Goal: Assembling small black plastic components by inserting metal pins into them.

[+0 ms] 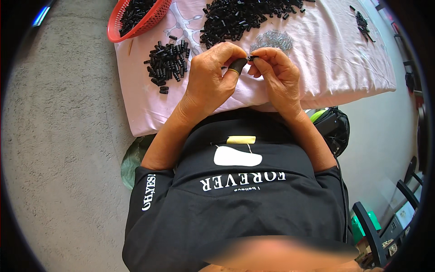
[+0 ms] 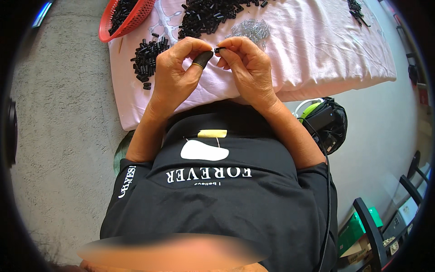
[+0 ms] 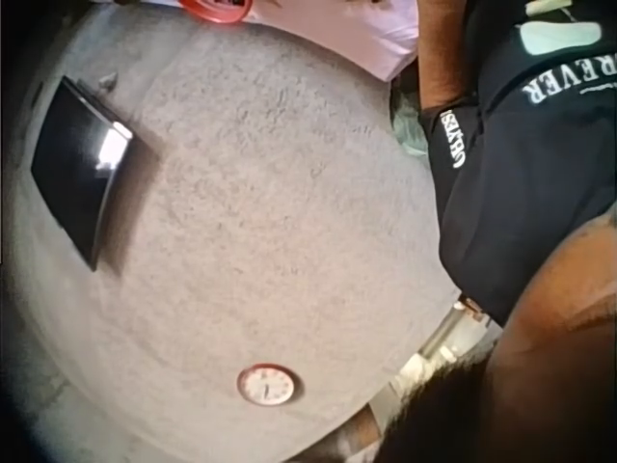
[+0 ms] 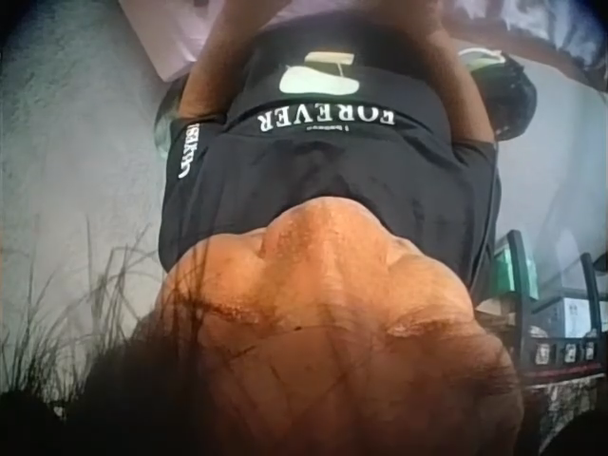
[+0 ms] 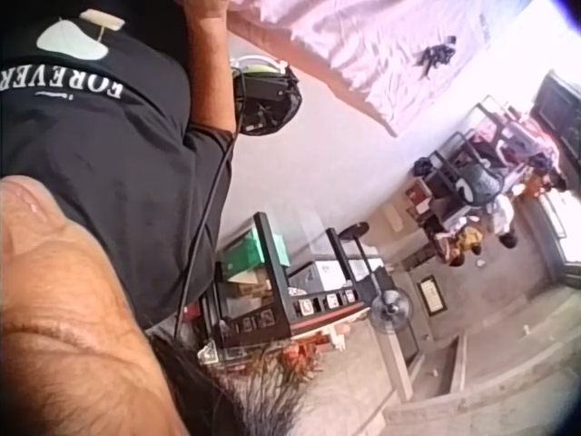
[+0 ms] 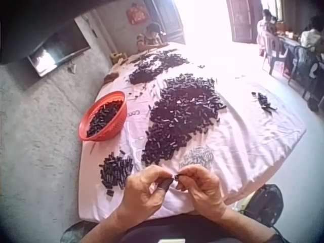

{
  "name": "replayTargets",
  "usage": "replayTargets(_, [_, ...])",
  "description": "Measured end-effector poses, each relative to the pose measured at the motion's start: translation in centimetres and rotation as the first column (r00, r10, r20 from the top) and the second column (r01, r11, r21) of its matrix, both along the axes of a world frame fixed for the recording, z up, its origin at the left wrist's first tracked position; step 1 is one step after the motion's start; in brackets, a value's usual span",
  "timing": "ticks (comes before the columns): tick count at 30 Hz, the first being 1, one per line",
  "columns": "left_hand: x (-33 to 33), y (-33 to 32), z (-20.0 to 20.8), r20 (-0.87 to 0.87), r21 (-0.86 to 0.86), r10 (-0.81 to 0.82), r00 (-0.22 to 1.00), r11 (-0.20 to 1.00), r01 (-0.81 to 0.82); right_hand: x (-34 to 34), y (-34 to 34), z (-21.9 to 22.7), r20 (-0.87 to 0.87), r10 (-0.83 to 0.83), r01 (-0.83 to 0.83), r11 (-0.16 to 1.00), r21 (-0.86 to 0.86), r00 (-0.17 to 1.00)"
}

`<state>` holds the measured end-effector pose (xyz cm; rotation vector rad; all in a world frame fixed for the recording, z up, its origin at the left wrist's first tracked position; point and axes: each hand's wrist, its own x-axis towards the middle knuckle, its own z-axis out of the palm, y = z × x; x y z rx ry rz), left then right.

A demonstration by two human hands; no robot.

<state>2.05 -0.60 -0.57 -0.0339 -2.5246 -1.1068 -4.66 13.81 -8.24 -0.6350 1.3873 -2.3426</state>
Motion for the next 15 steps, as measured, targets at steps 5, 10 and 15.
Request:
replayTargets(5, [0.08, 0.06, -0.36, -0.023, -0.029, 0.012, 1.0, 0.999, -0.013, 0.0, 0.03, 0.21, -0.005, 0.008, -0.008, 1.0, 0.016, 1.0])
replayTargets(10, [0.17, 0.42, -0.13, -0.025, -0.035, 0.006, 1.0, 0.999, -0.007, 0.03, 0.12, 0.3, 0.001, 0.024, -0.024, 1.0, 0.008, 1.0])
replayTargets(15, [0.58, 0.09, -0.11, -0.053, 0.023, 0.038, 0.998, 0.999, -0.037, 0.11, 0.05, 0.34, 0.004, 0.025, -0.025, 0.999, 0.024, 1.0])
